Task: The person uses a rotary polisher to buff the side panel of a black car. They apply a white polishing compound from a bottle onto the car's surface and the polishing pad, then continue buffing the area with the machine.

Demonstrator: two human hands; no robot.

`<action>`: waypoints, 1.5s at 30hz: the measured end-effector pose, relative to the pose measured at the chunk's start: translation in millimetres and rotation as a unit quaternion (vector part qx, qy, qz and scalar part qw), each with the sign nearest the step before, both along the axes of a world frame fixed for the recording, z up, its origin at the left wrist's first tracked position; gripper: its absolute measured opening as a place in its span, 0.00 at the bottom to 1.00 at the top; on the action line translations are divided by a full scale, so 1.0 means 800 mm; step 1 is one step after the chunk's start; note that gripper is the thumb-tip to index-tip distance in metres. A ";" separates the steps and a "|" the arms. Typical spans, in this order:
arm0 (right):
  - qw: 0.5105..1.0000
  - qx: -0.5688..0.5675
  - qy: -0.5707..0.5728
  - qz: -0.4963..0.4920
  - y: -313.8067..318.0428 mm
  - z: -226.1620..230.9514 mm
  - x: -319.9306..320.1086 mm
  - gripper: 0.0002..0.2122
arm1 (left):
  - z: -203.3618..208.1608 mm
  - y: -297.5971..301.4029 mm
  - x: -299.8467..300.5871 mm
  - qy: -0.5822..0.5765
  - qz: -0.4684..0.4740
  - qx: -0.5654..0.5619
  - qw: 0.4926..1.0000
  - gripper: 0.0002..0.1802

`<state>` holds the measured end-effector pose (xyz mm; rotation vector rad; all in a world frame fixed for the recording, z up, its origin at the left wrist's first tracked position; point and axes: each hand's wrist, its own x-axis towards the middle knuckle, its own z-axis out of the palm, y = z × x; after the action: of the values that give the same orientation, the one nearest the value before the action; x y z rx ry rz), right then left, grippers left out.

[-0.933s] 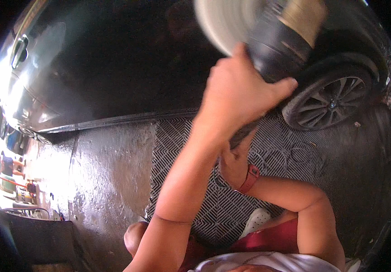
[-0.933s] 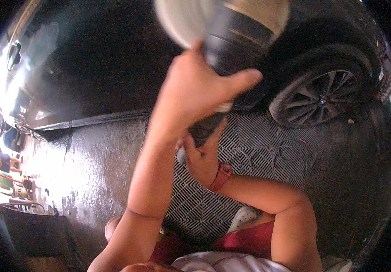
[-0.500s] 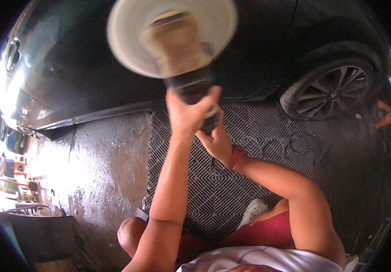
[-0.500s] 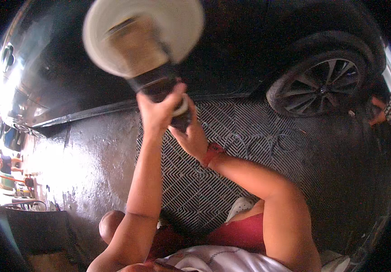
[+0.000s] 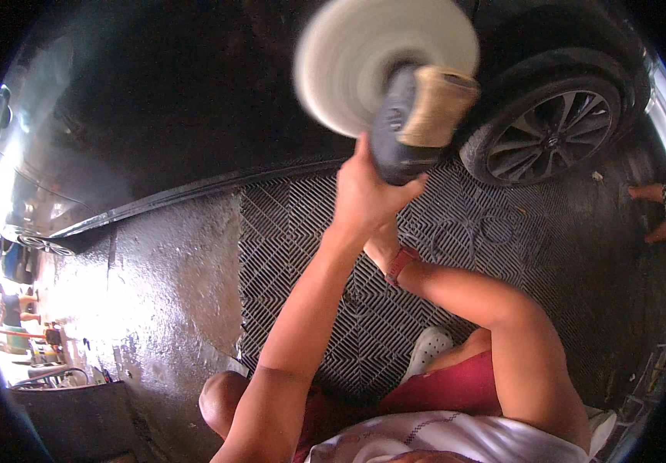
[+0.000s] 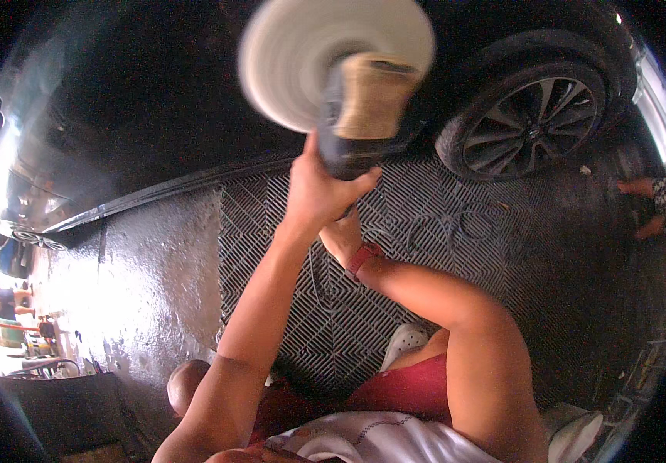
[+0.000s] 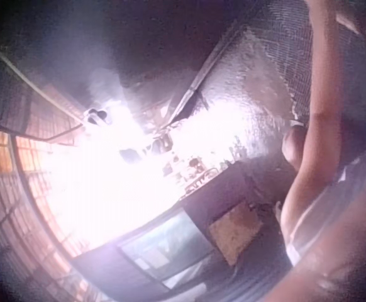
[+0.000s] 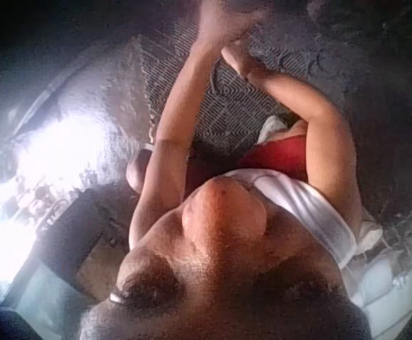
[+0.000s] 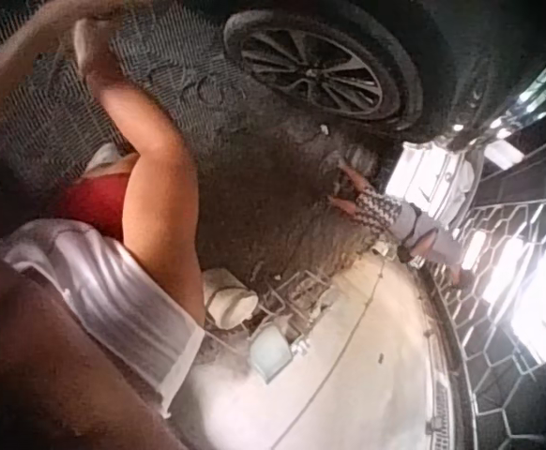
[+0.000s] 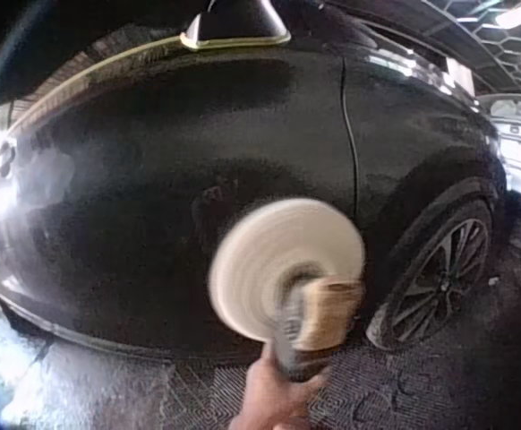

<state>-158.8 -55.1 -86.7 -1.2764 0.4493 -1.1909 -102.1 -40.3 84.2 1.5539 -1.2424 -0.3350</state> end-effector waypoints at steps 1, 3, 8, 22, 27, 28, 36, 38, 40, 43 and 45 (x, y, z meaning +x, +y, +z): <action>1.000 0.013 0.000 -0.001 0.004 -0.011 -0.005 0.23 | 0.007 -0.005 -0.008 -0.021 -0.016 0.059 0.998 0.50; 0.999 0.017 0.031 -0.006 0.011 -0.035 -0.014 0.23 | -0.003 -0.011 -0.014 -0.044 -0.029 0.067 0.996 0.50; 0.978 -0.084 0.190 -0.014 -0.001 -0.050 -0.021 0.21 | -0.063 0.013 0.008 0.110 0.050 -0.039 0.992 0.40; 0.985 -0.018 0.169 -0.010 -0.011 -0.022 -0.006 0.17 | -0.034 0.022 0.018 0.096 0.023 -0.024 0.995 0.35; 0.996 0.031 0.058 -0.064 -0.010 0.010 0.009 0.15 | 0.060 0.037 -0.010 -0.223 0.145 0.080 0.961 0.56; 0.995 0.027 0.061 -0.070 -0.016 0.022 0.009 0.15 | 0.066 0.040 -0.009 -0.237 0.195 0.027 0.951 0.59; 0.970 -0.164 0.157 -0.089 -0.019 0.113 0.029 0.19 | 0.155 0.016 0.092 -0.230 0.107 -0.355 0.900 0.51; 0.949 -0.229 0.209 -0.051 -0.025 0.147 0.016 0.23 | 0.176 0.036 0.113 -0.135 0.165 -0.399 0.892 0.39; 0.934 -0.251 0.254 -0.021 -0.034 0.180 0.012 0.23 | 0.192 0.047 0.130 -0.137 0.190 -0.416 0.879 0.36; 0.941 -0.264 0.208 -0.047 -0.039 0.181 0.004 0.24 | 0.215 0.031 0.116 -0.189 0.175 -0.419 0.871 0.35; 0.962 -0.221 0.155 -0.030 -0.039 0.168 0.004 0.26 | 0.222 -0.001 0.092 -0.219 0.111 -0.404 0.881 0.34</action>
<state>-155.6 -86.4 47.4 -1.8634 0.4658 -1.1847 -28.5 -40.8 261.6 1.0242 -1.2808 0.6593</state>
